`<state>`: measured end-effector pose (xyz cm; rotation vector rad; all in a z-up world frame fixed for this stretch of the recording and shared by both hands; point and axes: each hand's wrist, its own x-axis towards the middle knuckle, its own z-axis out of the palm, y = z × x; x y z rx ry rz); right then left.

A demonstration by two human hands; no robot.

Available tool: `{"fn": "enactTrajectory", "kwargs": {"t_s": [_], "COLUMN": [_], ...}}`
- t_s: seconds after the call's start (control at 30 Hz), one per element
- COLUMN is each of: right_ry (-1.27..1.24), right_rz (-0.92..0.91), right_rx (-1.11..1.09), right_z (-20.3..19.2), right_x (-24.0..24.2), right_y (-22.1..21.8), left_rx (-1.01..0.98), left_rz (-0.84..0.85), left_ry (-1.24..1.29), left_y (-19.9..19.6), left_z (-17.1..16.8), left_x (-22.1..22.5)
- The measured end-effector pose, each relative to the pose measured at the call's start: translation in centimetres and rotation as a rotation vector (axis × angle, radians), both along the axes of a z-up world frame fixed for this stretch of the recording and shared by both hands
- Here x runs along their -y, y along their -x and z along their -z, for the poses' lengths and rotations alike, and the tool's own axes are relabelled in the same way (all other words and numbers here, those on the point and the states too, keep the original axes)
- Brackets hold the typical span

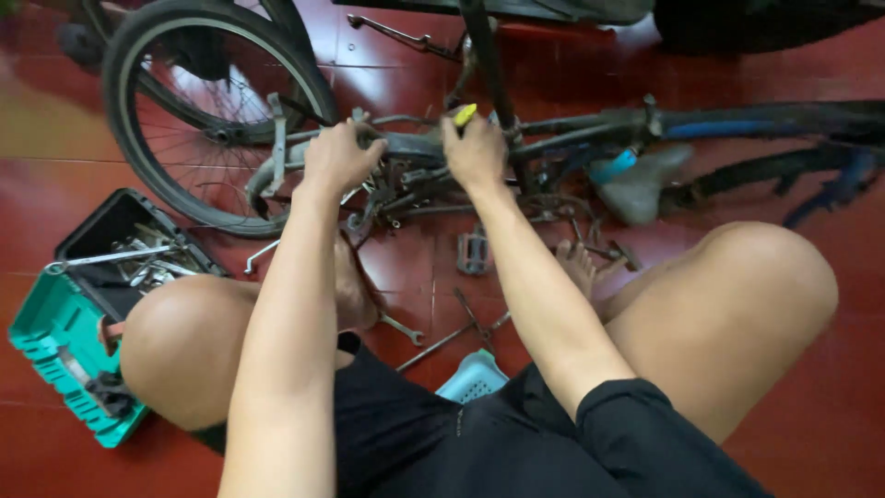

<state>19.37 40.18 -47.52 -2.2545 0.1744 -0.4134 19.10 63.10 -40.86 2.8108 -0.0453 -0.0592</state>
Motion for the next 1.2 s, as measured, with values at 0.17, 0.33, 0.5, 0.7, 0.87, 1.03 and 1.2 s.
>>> {"fn": "enactTrajectory", "kwargs": {"t_s": [0.17, 0.33, 0.5, 0.7, 0.87, 1.03, 1.2], "right_ry": [0.015, -0.540, -0.126, -0.466, -0.591, -0.148, -0.136], "right_rz": [-0.031, -0.262, -0.041, -0.347, -0.511, -0.648, -0.401], "right_rx": [-0.011, -0.149, -0.171, -0.096, -0.039, 0.014, 0.052], "right_z": [-1.9, -6.4, -5.6, -8.4, -9.0, -7.6, -9.0], "right_x": [-0.7, -4.1, -1.6, -6.5, -11.1, -11.8, -9.6], "right_y": [1.2, 1.7, 0.3, 0.5, 0.8, -0.6, -0.3], "left_rx": [0.328, 0.789, 0.656, 0.205, 0.012, -0.073, -0.121], "left_rz": [-0.100, -0.258, -0.448, -0.655, -0.562, -0.536, -0.509], "left_ry": [0.197, 0.247, 0.246, 0.604, 0.482, 0.306, 0.263], "left_y": [1.8, 1.8, 0.7, -3.4, -3.4, -2.1, -1.2], "left_z": [1.0, 3.7, 4.5, 7.6, 7.1, 4.2, 1.7], "left_x": [-1.3, -5.6, -6.0, -10.9, -11.6, -10.3, -8.2]}}
